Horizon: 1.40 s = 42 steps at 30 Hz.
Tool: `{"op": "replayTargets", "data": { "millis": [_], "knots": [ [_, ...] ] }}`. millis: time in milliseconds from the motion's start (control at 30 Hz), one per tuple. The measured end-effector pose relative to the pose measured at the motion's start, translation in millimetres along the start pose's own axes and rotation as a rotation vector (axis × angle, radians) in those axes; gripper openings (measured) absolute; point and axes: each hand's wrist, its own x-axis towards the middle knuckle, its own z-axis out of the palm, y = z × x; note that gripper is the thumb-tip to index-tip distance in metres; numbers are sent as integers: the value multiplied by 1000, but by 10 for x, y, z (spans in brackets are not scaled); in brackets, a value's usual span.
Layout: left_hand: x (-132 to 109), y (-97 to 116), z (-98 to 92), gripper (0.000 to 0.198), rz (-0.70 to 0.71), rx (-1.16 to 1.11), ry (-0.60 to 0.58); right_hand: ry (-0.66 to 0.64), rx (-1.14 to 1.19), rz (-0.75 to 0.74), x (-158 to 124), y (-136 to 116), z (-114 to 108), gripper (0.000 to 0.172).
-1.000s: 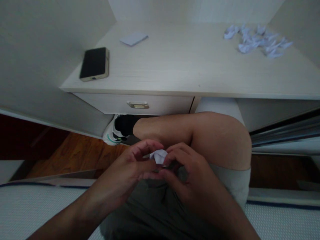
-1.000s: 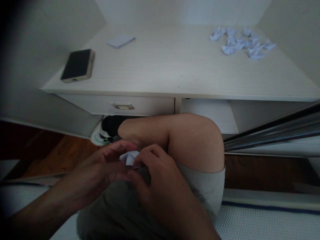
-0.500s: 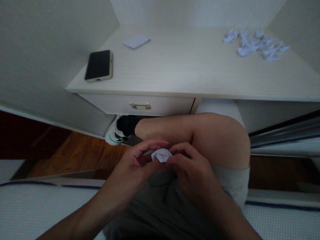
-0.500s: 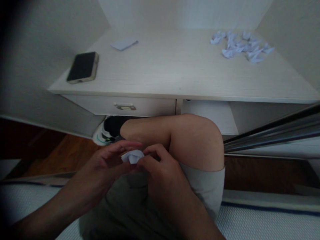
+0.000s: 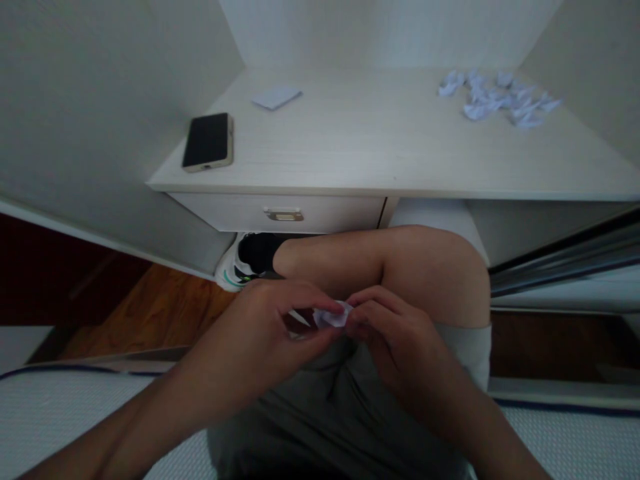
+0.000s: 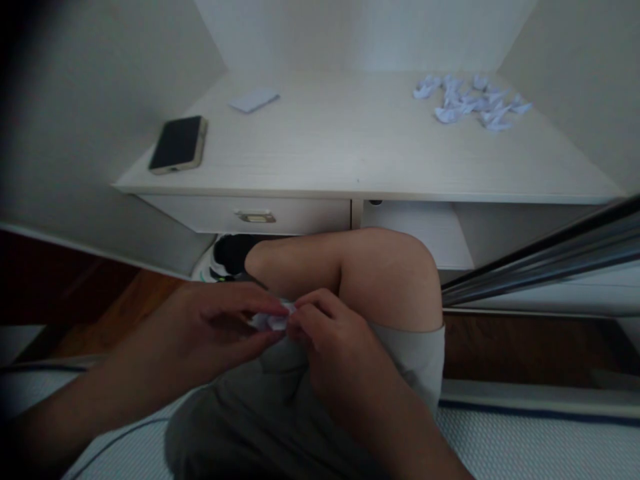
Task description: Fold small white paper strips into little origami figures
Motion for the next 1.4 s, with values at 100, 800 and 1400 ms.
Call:
{"op": "replayTargets", "data": {
  "millis": [100, 800, 1400],
  "knots": [
    [7, 29, -37, 15, 208, 241, -35, -36, -62, -4, -18, -25, -48, 25],
    [26, 195, -26, 20, 235, 202, 33, -39, -132, -100, -49, -109, -234, 24],
    [56, 196, -6, 27, -141, -154, -70, 168, -312, -358, -3, 44, -206, 10]
  ]
}}
